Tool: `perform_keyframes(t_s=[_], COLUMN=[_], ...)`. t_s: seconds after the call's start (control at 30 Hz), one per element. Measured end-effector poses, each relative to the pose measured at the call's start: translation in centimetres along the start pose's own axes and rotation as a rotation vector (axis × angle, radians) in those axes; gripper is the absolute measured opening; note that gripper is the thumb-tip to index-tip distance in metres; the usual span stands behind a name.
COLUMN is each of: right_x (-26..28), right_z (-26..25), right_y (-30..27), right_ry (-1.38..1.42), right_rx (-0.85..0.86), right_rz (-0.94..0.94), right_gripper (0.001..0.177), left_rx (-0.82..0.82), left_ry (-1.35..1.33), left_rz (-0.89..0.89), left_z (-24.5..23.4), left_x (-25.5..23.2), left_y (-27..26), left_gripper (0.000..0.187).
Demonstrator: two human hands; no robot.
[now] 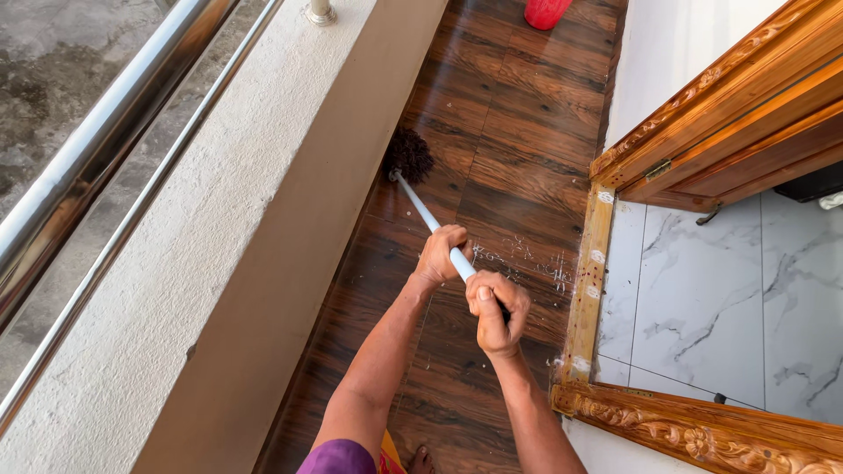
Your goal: The person mops a wood-patterned floor using a wet mop and a red bucket. The person moves the mop back and forth across the surface, dipping it into the bucket, and cleaning the area near a doorway and a wall.
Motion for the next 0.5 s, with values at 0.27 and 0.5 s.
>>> perform_keyframes(t_s=[0.27,0.5], right_x=[4.7,1.1], right_z=[-0.7,-1.2], right_y=[-2.1,0.0], right_ry=[0.117,0.030], right_rx=[0.051,-0.049], right_rz=[-0.017,-0.078], right_gripper=[0.025,0.023], left_rx=[-0.158,0.024], left_ry=[0.000,-0.240], left_rz=[-0.115,0.125], left_z=[-1.5,-3.3], left_x=[-7.7,-11.9], left_y=[-2.7,-0.9], left_gripper=[0.028,0.047])
Point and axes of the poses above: each hand's wrist, its own y-axis towards the middle knuckle, its own z-axis out of the palm, x = y × z, the point moved 4 cm from there along y, towards the middle knuckle, and after that the axes turned 3 degrees about z, right-handed, at the moved point
